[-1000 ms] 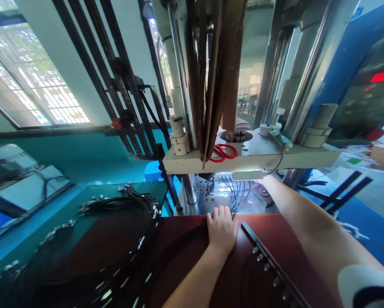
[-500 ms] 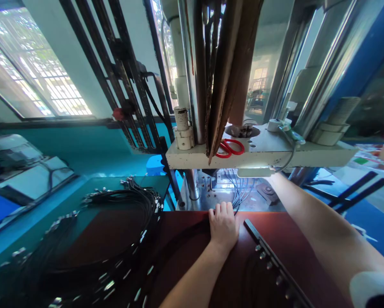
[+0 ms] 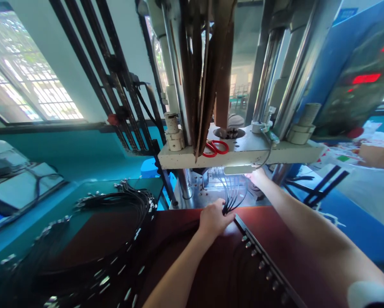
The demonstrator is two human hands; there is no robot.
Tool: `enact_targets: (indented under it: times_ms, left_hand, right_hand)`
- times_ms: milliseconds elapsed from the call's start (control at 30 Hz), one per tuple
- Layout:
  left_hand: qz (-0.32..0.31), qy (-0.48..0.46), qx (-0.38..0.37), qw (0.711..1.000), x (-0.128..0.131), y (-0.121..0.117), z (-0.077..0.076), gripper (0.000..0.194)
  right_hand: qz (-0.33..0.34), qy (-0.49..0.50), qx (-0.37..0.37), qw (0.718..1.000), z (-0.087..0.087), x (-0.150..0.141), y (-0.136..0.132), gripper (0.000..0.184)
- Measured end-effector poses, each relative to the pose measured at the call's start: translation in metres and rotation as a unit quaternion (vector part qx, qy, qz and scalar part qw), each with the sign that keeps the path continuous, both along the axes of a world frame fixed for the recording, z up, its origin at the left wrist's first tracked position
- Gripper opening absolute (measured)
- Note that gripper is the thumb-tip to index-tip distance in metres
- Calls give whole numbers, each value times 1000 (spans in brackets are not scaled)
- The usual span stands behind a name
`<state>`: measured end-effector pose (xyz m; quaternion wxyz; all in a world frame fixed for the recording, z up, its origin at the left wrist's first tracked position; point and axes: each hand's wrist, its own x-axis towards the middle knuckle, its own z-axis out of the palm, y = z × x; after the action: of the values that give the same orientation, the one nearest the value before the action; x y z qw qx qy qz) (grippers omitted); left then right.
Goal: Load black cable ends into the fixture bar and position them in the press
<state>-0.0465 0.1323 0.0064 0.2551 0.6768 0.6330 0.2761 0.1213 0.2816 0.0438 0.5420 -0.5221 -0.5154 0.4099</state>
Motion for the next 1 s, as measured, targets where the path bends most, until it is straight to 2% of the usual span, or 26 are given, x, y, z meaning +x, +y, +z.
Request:
enact_targets:
  times_ms: [67, 133, 167, 233, 300, 333, 400, 467, 500, 600, 700, 833, 1000]
  left_hand:
    - [-61, -109, -50, 991, -5, 1, 7, 36]
    - [-85, -262, -87, 957, -7, 2, 9, 43]
    - [-88, -349, -115, 926, -7, 1, 9, 47]
    - [-99, -509, -191, 834, -4, -2, 7, 56]
    - [-139, -597, -272, 741, 0, -7, 3, 60]
    - [-168, -612, -307, 709, 2, -10, 1, 61]
    - [-230, -599, -357, 679, 5, -16, -4, 60]
    - [-282, -562, -387, 674, 10, -22, -7, 59]
    - [-292, -547, -388, 682, 13, -26, -8, 56]
    - [-257, -535, -370, 715, 25, -39, -4, 39]
    - [-236, -543, -370, 716, 35, -50, 3, 28]
    - [-251, -535, -375, 715, 39, -63, 9, 27]
    - [-310, -421, -401, 752, 36, -101, 14, 32]
  right_hand:
    - [15, 34, -25, 999, -10, 5, -16, 31]
    - [26, 65, -34, 997, -15, 9, -36, 27]
    - [30, 77, -32, 996, -16, 11, -47, 27]
    - [35, 96, -21, 995, -13, 12, -69, 27]
    - [34, 104, -4, 994, -9, 12, -90, 27]
    - [31, 105, 4, 994, -7, 13, -100, 28]
    - [25, 104, 22, 994, -4, 14, -115, 28]
    - [18, 103, 34, 994, -3, 17, -127, 28]
    - [14, 104, 39, 994, -3, 18, -131, 28]
    - [-3, 118, 42, 992, -6, 24, -141, 28]
    - [-22, 147, 22, 989, -12, 29, -148, 28]
    - [-47, 183, -16, 982, -23, 38, -158, 28]
    - [-97, 205, -39, 973, -27, 74, -164, 25]
